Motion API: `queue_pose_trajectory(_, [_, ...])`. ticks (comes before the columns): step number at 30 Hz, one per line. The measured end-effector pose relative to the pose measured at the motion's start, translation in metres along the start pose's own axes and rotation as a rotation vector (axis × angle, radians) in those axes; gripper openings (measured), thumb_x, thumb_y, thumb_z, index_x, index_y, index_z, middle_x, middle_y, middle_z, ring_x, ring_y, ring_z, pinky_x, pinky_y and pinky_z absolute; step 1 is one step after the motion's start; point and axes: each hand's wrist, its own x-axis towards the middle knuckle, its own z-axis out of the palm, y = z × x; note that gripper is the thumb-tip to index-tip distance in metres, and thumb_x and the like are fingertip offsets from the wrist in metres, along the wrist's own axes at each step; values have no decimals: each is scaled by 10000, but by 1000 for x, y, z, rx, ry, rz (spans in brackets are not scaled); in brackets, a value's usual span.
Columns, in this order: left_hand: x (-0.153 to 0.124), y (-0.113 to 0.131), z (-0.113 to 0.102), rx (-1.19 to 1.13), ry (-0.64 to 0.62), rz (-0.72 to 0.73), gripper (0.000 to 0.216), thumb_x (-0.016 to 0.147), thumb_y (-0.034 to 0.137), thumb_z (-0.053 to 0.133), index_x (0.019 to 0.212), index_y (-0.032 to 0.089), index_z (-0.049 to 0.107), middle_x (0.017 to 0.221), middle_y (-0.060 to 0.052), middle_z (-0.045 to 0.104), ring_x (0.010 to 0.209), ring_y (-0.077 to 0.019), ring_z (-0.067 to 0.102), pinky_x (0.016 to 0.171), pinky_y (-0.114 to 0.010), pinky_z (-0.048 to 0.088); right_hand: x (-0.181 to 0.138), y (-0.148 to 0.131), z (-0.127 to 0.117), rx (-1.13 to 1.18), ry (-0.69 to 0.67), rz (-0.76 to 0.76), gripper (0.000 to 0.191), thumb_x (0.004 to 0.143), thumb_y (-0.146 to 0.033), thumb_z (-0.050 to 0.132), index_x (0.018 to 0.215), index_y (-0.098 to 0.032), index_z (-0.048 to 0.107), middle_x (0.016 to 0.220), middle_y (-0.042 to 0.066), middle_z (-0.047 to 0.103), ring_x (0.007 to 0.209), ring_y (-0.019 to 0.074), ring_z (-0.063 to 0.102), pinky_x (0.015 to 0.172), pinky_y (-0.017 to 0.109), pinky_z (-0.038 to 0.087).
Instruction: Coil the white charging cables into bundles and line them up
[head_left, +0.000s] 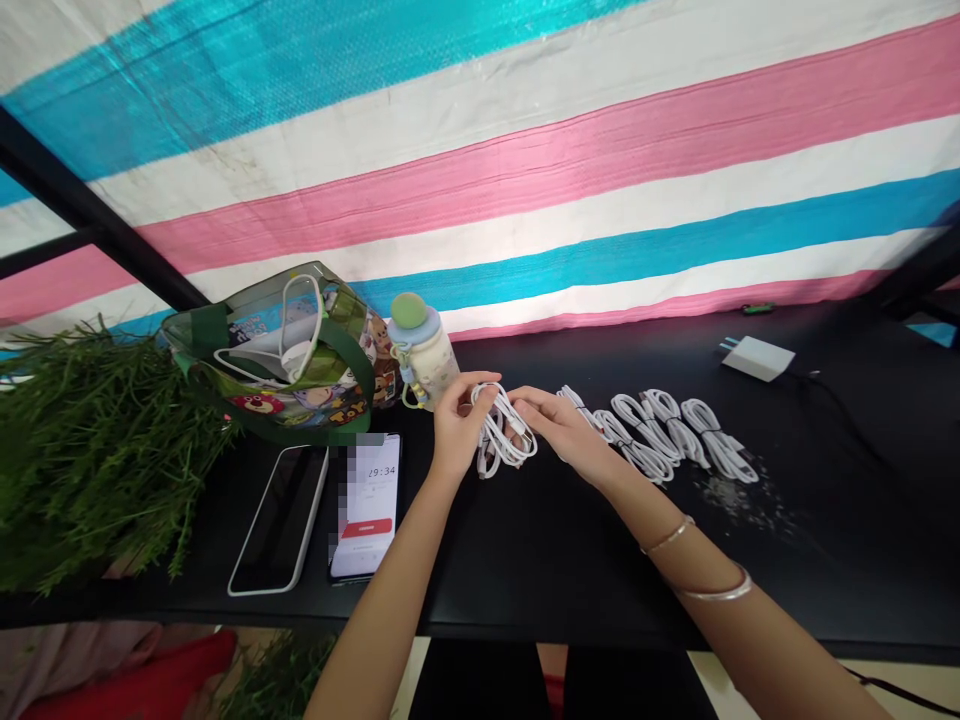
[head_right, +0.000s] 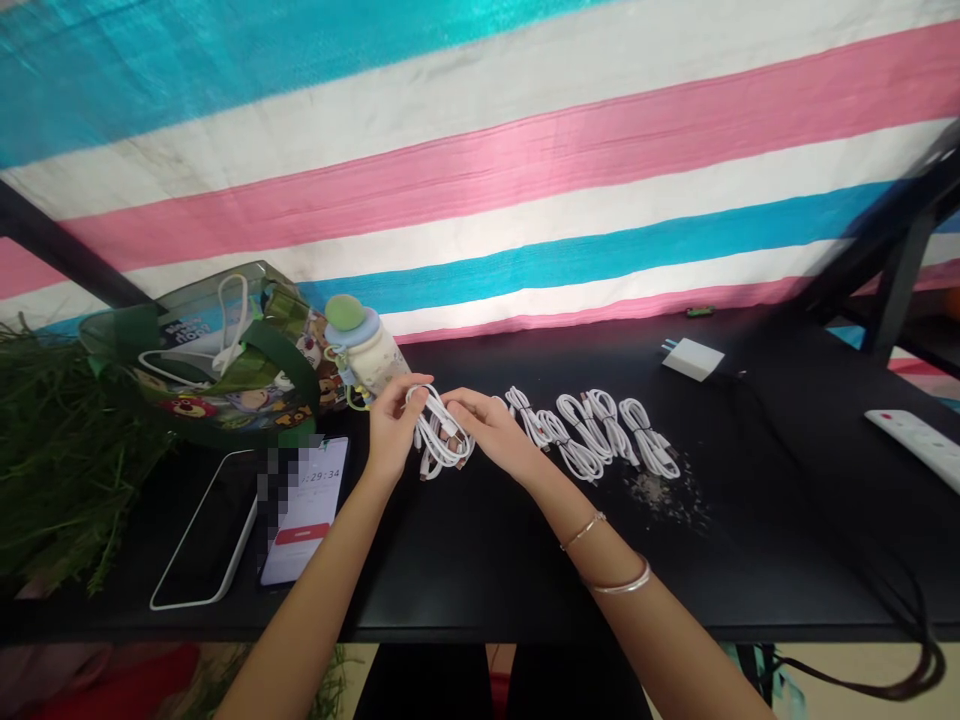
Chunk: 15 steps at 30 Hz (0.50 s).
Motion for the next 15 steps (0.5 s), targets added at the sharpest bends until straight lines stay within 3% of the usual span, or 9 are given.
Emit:
queue_pose_trajectory(8, [-2,1,1,23,-63,-31,73,687,260,724,714,196,700,740,-14,684,646,-137,602,544,-214,435,0,-1,2,36,17,23,487,708,-680,600,770,-198,571,568,-45,534,498,99,507,509,242,466])
queue_pose_trajectory(15, [-1,-3,0,56,-118,-9,134,731,312,697,821,217,725,756,-16,684,633,-138,572,549,-214,436,-1,-2,2,131,3,25,474,689,-655,647,794,-206,539,581,-57,527,488,94,504,473,232,441])
